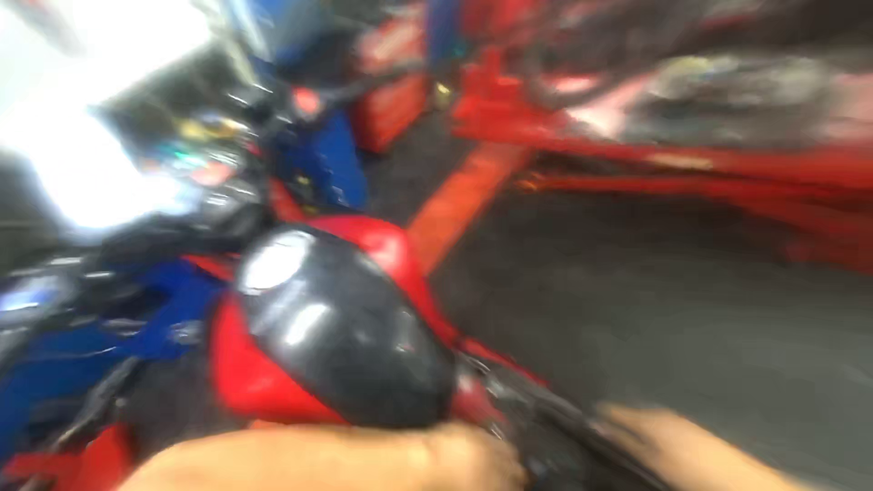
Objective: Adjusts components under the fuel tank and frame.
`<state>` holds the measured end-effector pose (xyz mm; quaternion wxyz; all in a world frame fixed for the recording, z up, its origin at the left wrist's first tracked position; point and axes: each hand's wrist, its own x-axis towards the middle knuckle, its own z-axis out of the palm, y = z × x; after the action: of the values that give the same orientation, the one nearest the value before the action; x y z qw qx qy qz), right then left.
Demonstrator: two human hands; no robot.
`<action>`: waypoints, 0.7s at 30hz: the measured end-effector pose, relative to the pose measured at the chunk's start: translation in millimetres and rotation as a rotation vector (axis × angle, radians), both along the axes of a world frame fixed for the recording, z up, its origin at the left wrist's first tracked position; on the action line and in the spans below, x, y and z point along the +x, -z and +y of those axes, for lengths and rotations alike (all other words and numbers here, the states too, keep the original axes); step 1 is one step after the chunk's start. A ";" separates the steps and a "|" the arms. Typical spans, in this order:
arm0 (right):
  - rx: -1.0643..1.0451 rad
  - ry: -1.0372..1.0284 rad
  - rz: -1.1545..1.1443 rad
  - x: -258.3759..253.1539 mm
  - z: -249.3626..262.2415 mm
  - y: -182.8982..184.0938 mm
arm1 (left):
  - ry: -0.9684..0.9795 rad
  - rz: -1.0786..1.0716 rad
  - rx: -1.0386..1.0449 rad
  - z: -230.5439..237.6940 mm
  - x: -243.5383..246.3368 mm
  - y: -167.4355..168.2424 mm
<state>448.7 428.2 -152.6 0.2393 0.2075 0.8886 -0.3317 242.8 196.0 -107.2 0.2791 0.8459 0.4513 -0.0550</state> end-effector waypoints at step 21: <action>0.803 0.176 -0.336 101.0 98.4 -56.3 | 0.154 0.262 0.190 24.6 2.9 1.2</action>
<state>549.8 526.6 -96.3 0.2518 0.4099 0.8747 0.0592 245.7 220.6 -108.4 0.1318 0.8862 0.4207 -0.1429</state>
